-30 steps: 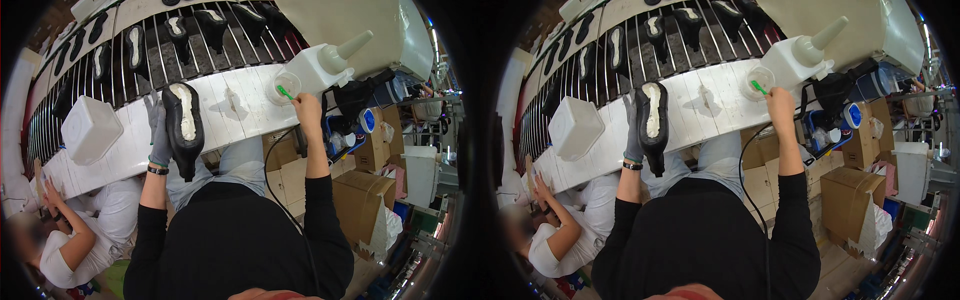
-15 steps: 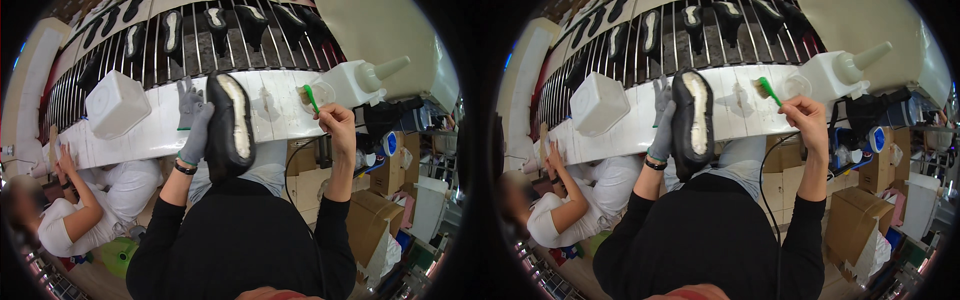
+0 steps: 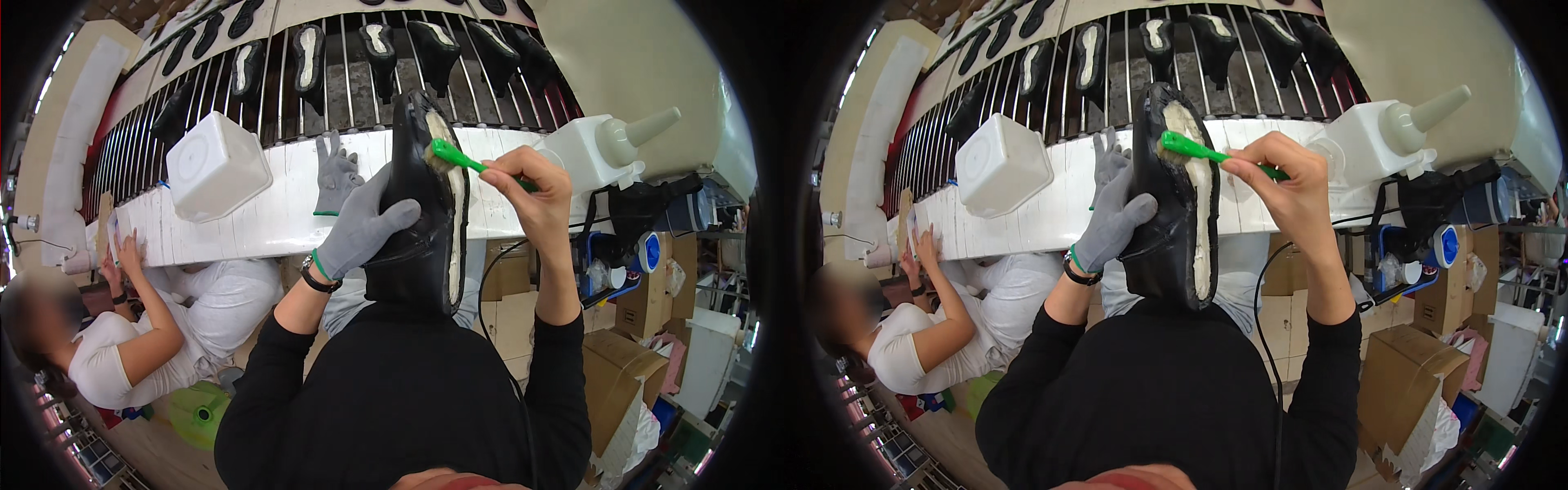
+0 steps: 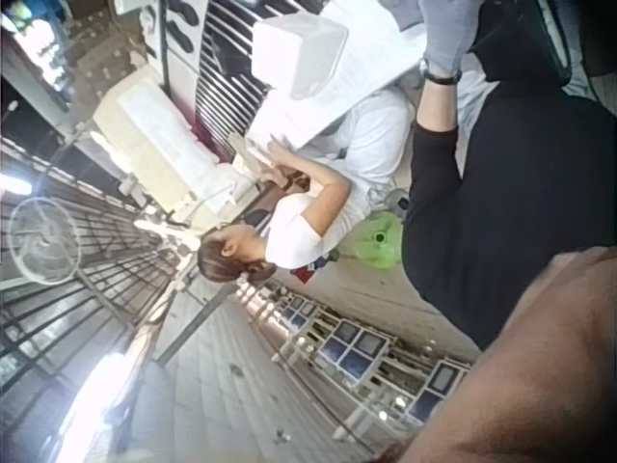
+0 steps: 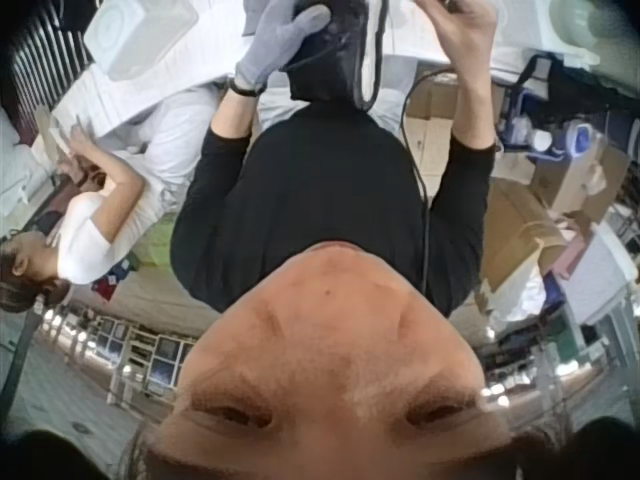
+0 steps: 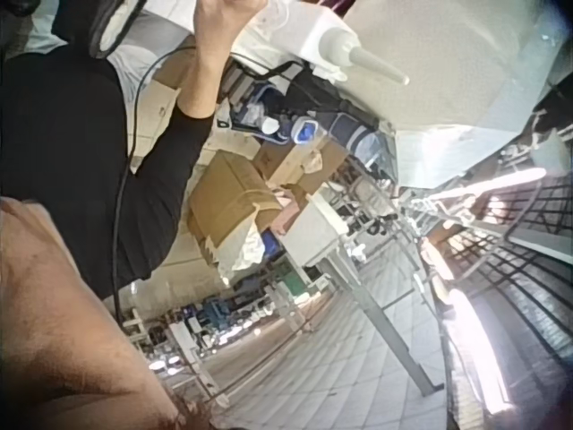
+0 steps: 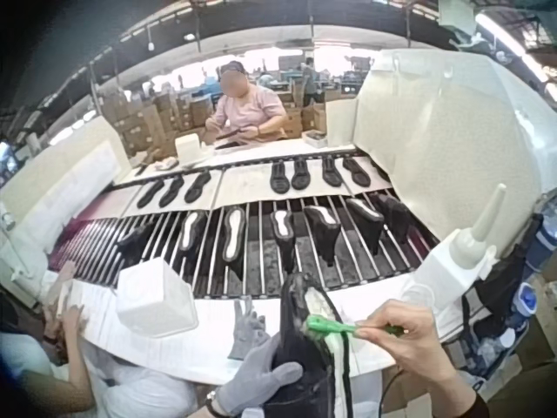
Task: The person is manufacturing shoes.
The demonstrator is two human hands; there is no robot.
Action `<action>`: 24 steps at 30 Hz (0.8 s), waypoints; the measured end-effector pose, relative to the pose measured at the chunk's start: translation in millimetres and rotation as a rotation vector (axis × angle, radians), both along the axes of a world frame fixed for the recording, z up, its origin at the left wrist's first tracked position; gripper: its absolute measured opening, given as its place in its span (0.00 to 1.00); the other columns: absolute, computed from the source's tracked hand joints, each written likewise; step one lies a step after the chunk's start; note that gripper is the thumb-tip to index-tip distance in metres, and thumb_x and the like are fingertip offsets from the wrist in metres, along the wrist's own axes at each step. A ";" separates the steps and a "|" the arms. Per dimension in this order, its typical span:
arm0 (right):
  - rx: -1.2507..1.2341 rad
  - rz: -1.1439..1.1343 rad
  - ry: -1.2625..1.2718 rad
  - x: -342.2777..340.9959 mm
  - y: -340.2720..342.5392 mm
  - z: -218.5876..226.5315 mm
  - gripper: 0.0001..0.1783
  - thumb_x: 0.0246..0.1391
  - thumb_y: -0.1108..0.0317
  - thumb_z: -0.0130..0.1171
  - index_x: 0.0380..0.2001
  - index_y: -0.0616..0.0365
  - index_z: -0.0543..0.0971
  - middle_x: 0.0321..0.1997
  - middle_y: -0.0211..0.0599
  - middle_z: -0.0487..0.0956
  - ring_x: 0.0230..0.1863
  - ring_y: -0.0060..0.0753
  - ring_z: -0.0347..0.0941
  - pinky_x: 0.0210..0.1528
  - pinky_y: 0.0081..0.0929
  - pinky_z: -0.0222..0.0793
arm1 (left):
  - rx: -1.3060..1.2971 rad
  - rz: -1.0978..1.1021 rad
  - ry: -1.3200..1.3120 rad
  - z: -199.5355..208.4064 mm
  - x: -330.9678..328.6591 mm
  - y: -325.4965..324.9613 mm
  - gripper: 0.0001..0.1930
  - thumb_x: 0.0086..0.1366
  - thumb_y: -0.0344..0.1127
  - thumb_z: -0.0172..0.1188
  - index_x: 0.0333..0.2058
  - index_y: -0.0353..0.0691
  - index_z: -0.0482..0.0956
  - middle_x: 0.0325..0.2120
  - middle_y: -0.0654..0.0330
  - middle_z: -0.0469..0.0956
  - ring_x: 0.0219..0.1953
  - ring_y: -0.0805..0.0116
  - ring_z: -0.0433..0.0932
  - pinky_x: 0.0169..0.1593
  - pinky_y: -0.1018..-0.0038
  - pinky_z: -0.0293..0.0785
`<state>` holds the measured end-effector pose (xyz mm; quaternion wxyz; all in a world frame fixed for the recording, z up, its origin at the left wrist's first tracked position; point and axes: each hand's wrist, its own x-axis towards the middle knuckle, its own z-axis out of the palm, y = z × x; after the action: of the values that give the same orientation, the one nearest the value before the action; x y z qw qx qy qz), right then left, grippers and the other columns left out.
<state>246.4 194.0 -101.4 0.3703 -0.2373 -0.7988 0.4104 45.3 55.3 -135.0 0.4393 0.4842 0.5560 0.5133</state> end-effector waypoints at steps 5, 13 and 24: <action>-0.019 -0.078 -0.023 -11.8 15.5 5.2 0.06 0.52 0.74 0.65 0.26 0.66 0.81 0.22 0.24 0.74 0.25 0.11 0.63 0.26 0.13 0.55 | -0.060 0.000 0.347 11.2 2.3 -2.9 0.41 0.57 0.57 0.63 0.59 0.30 0.65 0.38 0.50 0.82 0.41 0.63 0.81 0.47 0.70 0.74; -0.015 -0.061 0.015 -16.0 43.3 15.4 0.08 0.51 0.68 0.68 0.27 0.62 0.84 0.19 0.24 0.77 0.20 0.09 0.59 0.21 0.15 0.50 | -0.043 -0.024 0.356 11.0 1.2 -1.6 0.40 0.57 0.52 0.64 0.60 0.30 0.64 0.35 0.51 0.82 0.39 0.63 0.82 0.48 0.71 0.73; 0.079 0.339 -0.197 6.0 47.4 26.5 0.08 0.47 0.70 0.70 0.24 0.63 0.82 0.22 0.29 0.77 0.26 0.16 0.71 0.25 0.16 0.58 | -0.016 -0.062 -0.043 -2.4 0.0 -0.5 0.35 0.62 0.54 0.60 0.56 0.29 0.68 0.41 0.59 0.78 0.41 0.75 0.74 0.48 0.75 0.71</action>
<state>252.4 241.4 -74.9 0.2249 -0.1236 -0.8751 0.4103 45.3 54.8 -137.4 0.4705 0.4864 0.5356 0.5051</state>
